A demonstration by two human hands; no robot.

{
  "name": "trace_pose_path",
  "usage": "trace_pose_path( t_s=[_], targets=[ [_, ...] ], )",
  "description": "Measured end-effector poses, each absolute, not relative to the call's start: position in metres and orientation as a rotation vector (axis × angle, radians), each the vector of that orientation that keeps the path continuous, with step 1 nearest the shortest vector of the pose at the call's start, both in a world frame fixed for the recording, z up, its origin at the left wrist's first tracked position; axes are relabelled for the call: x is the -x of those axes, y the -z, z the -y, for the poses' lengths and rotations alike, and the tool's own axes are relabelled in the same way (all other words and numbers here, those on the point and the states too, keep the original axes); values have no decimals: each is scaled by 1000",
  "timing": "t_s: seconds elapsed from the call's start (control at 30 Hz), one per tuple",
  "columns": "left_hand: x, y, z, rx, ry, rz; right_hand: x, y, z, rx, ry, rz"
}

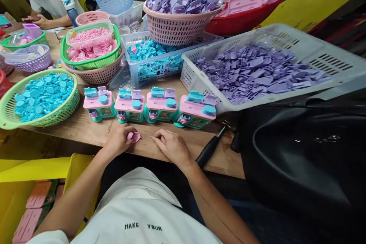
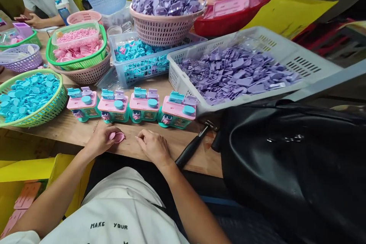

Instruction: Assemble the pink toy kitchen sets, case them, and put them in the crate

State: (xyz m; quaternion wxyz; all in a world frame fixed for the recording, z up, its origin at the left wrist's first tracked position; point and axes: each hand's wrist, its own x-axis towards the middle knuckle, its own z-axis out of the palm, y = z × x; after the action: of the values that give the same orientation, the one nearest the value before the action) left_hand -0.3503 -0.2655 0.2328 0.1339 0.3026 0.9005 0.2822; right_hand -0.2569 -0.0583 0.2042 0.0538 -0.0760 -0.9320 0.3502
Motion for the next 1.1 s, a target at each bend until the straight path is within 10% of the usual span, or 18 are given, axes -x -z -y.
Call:
trace_pose_path(
  t_s=[0.37, 1.1],
  targets=[
    [324, -209, 244, -808, -1386, -2810, 265, -212, 86, 246, -1497, 2389],
    [317, -199, 240, -927, -1269, -3070, 269, -204, 102, 332, -1513, 2362]
  ],
)
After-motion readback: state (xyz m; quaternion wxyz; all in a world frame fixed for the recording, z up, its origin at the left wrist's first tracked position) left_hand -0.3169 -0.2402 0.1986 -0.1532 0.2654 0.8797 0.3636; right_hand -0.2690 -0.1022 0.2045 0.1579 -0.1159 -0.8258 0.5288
